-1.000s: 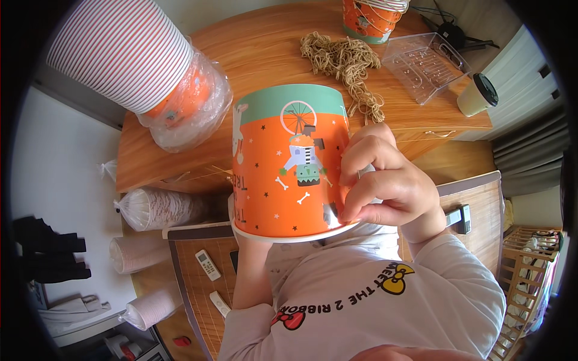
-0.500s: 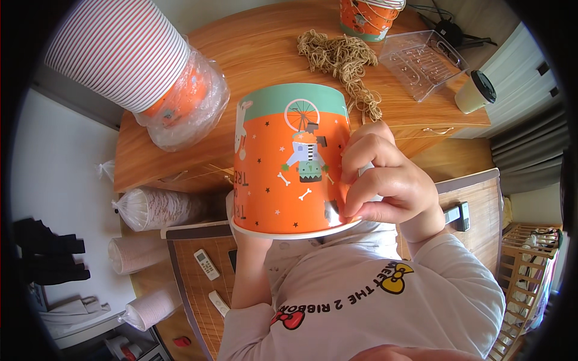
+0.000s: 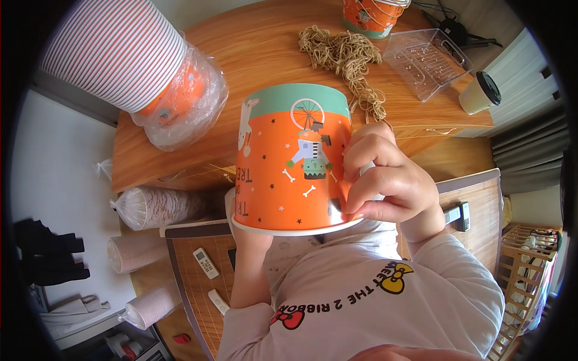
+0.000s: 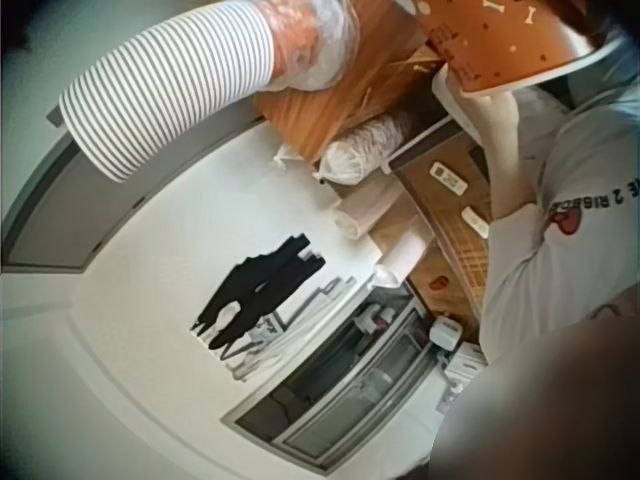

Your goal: Thread and tie twine through a paper bucket to create a handle.

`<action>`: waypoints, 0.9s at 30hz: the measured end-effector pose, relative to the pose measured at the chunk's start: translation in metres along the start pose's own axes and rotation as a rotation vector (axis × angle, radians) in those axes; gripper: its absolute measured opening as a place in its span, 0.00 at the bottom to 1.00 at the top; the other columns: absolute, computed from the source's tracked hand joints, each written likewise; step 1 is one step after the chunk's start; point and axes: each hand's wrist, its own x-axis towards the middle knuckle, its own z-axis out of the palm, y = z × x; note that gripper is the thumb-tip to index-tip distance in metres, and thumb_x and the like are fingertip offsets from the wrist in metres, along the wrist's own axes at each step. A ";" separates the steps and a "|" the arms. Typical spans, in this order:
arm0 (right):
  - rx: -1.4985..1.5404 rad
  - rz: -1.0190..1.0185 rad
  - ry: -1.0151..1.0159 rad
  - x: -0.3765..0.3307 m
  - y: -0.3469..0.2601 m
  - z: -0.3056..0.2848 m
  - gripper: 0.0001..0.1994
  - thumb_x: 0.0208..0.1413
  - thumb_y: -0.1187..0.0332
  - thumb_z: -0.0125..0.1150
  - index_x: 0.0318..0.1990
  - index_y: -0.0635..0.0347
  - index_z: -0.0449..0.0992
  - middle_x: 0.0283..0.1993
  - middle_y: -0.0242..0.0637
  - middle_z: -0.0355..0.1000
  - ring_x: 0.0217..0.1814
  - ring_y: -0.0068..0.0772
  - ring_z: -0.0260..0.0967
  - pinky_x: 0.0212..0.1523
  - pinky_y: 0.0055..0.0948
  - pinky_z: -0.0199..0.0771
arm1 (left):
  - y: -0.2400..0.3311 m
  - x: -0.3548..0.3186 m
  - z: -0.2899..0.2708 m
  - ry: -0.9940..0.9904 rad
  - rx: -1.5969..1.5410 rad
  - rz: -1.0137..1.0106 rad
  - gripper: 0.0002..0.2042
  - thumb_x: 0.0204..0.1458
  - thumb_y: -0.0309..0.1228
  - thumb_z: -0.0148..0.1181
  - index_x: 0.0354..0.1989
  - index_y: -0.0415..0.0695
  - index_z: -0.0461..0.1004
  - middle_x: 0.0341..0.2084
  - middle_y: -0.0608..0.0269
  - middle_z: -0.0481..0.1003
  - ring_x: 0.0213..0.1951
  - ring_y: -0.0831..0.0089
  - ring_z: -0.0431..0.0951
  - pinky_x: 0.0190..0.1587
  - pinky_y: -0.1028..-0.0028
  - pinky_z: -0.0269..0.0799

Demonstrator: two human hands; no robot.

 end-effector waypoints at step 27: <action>-0.251 0.093 0.483 -0.022 0.016 -0.019 0.07 0.54 0.67 0.62 0.27 0.56 0.71 0.39 0.38 0.64 0.41 0.34 0.59 0.45 0.31 0.59 | -0.004 0.002 -0.006 -0.085 0.147 0.078 0.11 0.55 0.26 0.57 0.44 0.33 0.73 0.35 0.60 0.76 0.33 0.71 0.75 0.36 0.73 0.68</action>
